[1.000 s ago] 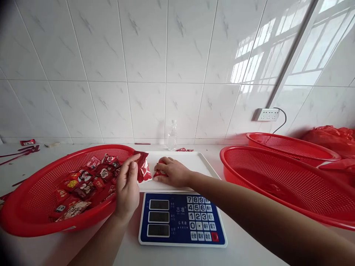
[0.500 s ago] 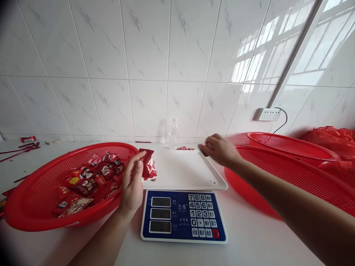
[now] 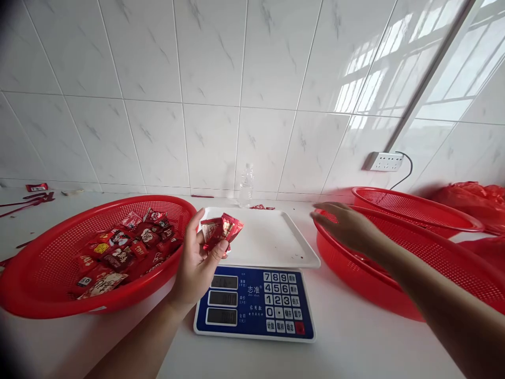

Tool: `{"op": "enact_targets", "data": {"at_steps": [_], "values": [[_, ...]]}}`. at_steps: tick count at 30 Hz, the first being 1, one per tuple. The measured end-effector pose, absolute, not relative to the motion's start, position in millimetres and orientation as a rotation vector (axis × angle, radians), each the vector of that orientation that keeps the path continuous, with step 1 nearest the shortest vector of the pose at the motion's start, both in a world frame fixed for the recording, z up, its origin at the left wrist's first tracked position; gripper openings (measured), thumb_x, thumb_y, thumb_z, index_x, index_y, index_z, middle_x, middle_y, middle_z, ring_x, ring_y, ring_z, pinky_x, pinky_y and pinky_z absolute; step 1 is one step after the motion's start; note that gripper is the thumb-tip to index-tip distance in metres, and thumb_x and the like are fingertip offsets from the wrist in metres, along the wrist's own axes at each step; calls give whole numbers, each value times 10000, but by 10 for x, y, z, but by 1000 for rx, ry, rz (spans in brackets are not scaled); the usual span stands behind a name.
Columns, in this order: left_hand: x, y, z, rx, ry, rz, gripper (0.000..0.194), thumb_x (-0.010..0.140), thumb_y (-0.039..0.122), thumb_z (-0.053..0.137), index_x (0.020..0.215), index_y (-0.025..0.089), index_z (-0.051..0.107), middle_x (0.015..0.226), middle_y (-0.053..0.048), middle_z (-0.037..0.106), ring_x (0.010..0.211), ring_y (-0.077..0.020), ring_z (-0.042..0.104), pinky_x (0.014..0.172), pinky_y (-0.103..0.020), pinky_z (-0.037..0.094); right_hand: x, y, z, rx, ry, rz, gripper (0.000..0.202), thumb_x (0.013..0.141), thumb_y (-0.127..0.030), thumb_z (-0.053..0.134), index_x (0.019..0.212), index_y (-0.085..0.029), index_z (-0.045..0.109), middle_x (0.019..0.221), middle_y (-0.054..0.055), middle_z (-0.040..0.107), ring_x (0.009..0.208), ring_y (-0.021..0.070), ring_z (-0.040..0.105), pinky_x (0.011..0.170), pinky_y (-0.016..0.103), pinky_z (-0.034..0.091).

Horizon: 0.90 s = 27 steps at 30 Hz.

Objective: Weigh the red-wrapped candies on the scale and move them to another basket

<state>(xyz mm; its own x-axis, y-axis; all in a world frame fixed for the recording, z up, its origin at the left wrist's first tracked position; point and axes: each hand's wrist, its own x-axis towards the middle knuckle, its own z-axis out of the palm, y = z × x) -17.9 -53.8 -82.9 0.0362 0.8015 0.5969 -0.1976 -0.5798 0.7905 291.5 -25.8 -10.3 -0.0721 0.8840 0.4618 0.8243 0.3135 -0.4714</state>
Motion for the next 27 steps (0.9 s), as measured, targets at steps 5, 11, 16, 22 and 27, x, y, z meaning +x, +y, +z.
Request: {"op": "enact_targets", "data": {"at_steps": [5, 11, 16, 22, 27], "values": [[-153, -530, -856, 1578, 615, 1632, 629, 876, 247, 658, 1401, 310, 318, 1182, -71, 651, 1058, -198, 648, 907, -342, 553, 1935, -451, -82, -1197, -2078, 715, 564, 838, -620, 531, 1211, -204, 604, 1174, 121, 672, 1025, 247, 644, 828, 407, 551], [-169, -535, -825, 1515, 600, 1665, 605, 895, 312, 638, 1405, 284, 314, 1238, -99, 619, 1102, -231, 634, 914, -366, 552, 1447, -441, -144, -1063, -2010, 823, 334, 858, -513, 583, 816, -184, 617, 773, 30, 673, 698, 136, 597, 607, 282, 483], [-205, -538, -768, 1375, 679, 1740, 544, 960, 349, 529, 1433, 273, 273, 1227, -110, 630, 1164, -231, 593, 892, -347, 550, 1597, -321, -83, -1068, -1988, 745, 322, 890, -492, 521, 863, -189, 624, 806, 41, 684, 714, 148, 612, 611, 280, 487], [-170, -510, -770, 1317, 718, 1793, 514, 932, 366, 577, 1370, 264, 328, 1093, -80, 680, 971, -187, 676, 819, -317, 578, 1675, -181, -135, -1467, -1991, 60, 202, 889, -357, 503, 796, -246, 644, 714, 9, 707, 618, 174, 627, 555, 289, 450], [-136, -517, -812, 1426, 805, 1835, 249, 931, 339, 581, 1149, 257, 491, 1067, -46, 681, 955, -165, 673, 821, -281, 565, 1734, -116, -214, -1416, -2222, 19, 232, 902, -330, 511, 1007, -307, 717, 1053, 10, 747, 940, 241, 688, 790, 383, 522]]}}
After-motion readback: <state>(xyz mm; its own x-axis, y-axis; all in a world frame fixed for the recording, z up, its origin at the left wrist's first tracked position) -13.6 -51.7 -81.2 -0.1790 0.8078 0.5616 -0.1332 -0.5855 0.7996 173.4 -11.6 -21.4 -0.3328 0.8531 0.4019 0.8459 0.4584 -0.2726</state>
